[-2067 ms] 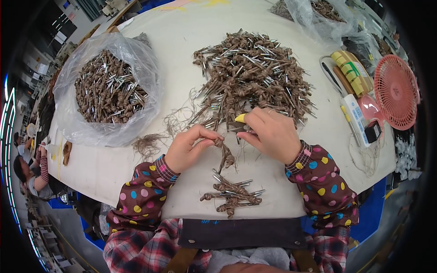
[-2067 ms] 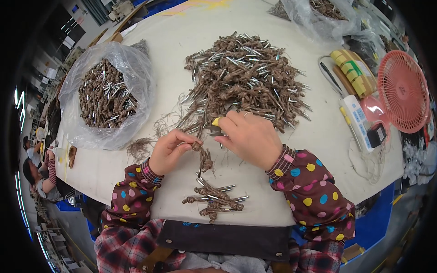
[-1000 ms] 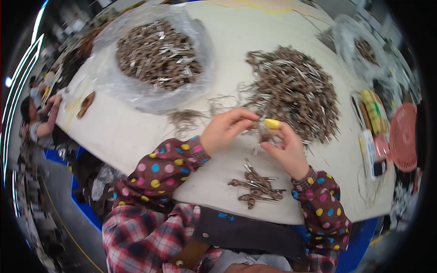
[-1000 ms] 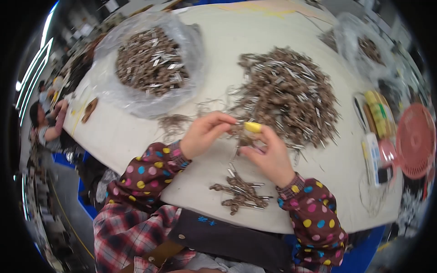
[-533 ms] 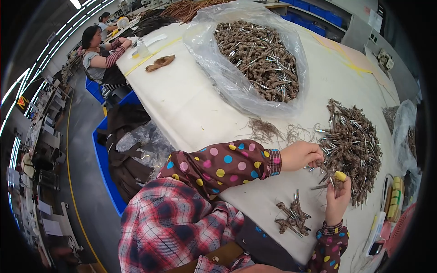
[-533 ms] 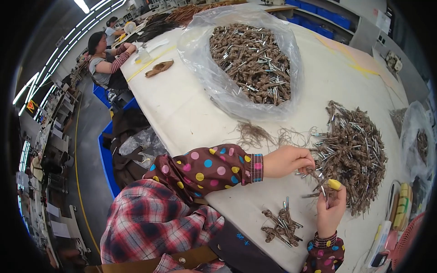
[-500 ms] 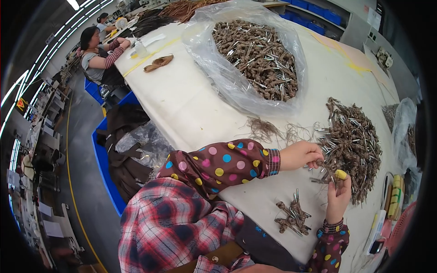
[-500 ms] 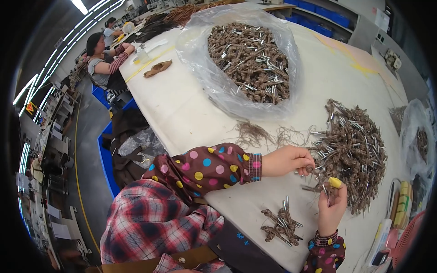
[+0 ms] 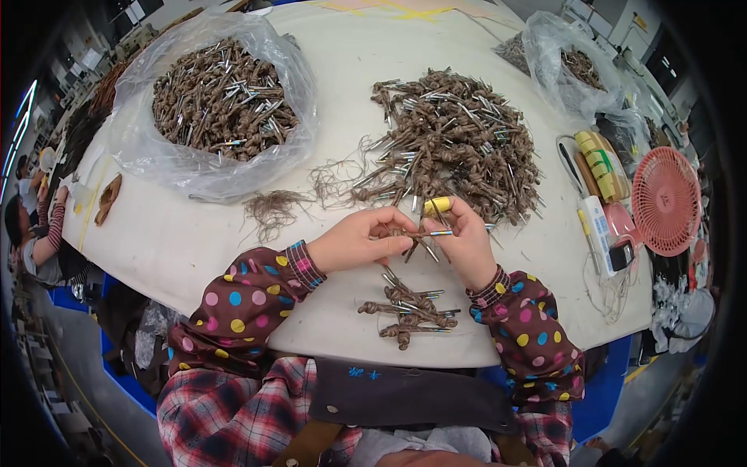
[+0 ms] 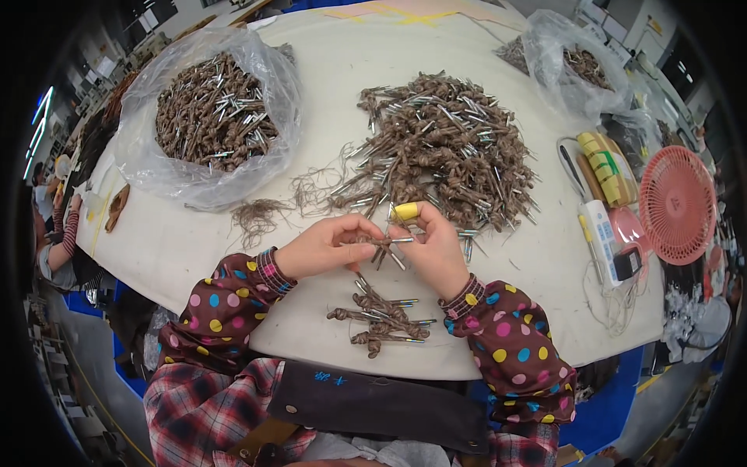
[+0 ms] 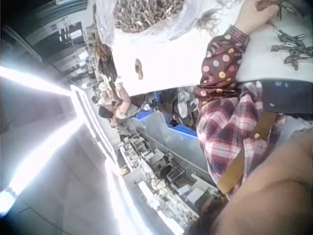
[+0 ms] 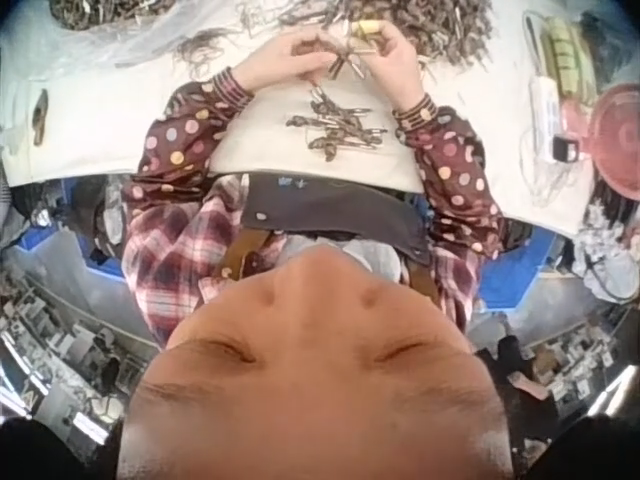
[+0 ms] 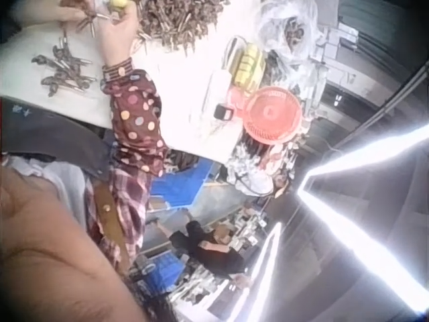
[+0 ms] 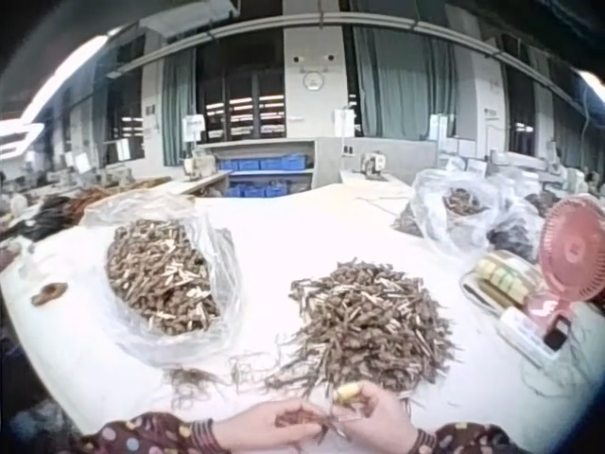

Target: Assembling small leather straps with metal components using a handheld tool.

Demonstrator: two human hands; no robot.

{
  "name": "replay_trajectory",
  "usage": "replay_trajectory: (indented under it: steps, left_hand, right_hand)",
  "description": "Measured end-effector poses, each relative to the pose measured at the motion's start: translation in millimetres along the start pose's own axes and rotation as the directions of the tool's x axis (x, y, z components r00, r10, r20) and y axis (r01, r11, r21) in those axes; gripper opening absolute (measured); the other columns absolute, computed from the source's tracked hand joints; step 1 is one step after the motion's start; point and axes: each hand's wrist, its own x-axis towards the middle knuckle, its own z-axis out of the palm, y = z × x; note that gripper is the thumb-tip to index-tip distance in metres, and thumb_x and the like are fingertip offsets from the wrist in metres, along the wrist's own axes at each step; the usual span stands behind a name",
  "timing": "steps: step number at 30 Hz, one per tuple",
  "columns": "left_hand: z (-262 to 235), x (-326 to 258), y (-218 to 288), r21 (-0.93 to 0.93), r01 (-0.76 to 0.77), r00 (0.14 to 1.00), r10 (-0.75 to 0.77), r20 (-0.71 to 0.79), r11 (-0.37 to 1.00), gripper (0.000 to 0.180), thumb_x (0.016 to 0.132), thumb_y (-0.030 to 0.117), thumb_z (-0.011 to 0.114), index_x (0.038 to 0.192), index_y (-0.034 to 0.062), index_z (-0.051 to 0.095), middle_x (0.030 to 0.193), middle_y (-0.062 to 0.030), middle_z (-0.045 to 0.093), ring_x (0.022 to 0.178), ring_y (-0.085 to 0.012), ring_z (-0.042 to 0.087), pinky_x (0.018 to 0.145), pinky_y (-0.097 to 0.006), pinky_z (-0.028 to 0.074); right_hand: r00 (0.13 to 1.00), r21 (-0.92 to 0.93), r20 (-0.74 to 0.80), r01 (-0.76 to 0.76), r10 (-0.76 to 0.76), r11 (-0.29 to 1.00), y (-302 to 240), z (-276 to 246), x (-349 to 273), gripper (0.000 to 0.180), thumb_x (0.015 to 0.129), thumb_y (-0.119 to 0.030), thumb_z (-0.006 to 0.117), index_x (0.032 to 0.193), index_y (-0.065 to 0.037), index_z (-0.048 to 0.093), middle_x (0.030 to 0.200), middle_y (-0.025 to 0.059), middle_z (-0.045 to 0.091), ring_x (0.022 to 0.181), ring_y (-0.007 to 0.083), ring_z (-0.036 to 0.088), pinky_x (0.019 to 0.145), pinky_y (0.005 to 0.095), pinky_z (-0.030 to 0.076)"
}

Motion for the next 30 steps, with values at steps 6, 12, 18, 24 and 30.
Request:
replay_trajectory:
  steps: [6,12,18,24,30]
  left_hand:
    - [-6.3,5.0,-6.5,0.236,-0.061,0.942,0.134,-0.307,0.97,0.021,0.092,0.023,0.053,0.099,0.0031,0.055,0.07,-0.0031,0.059,0.063,-0.009,0.056,0.057,-0.024,0.045]
    - [-3.8,4.1,4.0,0.638,-0.061,0.885,0.337,-0.321,0.768,0.019,0.091,0.021,0.051,0.098,0.0033,0.054,0.068,-0.0046,0.061,0.056,-0.0145,0.057,0.054,-0.03,0.046]
    - [-17.1,2.4,1.1,0.359,-0.006,0.884,0.173,-0.435,0.933,0.02,0.096,0.021,0.041,0.1,0.0033,0.049,0.071,-0.0038,0.058,0.06,-0.0122,0.056,0.059,-0.026,0.048]
    - [-17.3,-1.9,-0.4,-0.125,-0.13,0.923,0.073,-0.378,0.984,0.021,0.099,0.022,0.035,0.099,0.0036,0.046,0.079,-0.0035,0.055,0.065,-0.0096,0.053,0.061,-0.023,0.047]
    - [-14.0,-1.4,-0.2,0.119,-0.191,0.921,0.22,-0.321,0.974,0.018,0.099,0.019,0.037,0.1,0.0022,0.045,0.083,-0.0033,0.053,0.068,-0.0079,0.052,0.063,-0.021,0.047]
  right_hand:
    - [1.0,0.058,-0.017,-0.008,0.009,0.998,3.4,-11.0,4.6,0.022,0.083,0.0,0.058,0.104,-0.001,0.051,0.099,0.0028,0.057,0.085,0.005,0.053,0.065,0.0164,0.044]
    - [0.989,-0.014,0.079,0.128,-0.126,0.992,8.1,-12.9,4.8,0.023,0.083,0.002,0.054,0.105,-0.002,0.05,0.098,0.0025,0.056,0.08,0.0018,0.05,0.061,0.0143,0.041]
    - [0.971,-0.033,0.171,0.176,-0.168,0.984,15.0,-4.7,2.4,0.023,0.083,0.005,0.052,0.104,-0.002,0.047,0.094,0.003,0.057,0.076,0.0018,0.05,0.059,0.0145,0.039]
    - [0.996,-0.058,0.082,0.049,-0.044,0.997,21.9,-13.3,11.2,0.024,0.083,0.006,0.05,0.106,-0.002,0.047,0.09,0.0027,0.058,0.076,0.0029,0.052,0.063,0.0157,0.042]
    - [0.966,-0.658,0.069,0.232,-0.25,0.717,0.1,-21.2,6.9,0.043,0.08,-0.017,0.068,0.114,-0.003,0.045,0.094,0.0054,0.059,0.071,0.0153,0.062,0.06,0.0271,0.048]
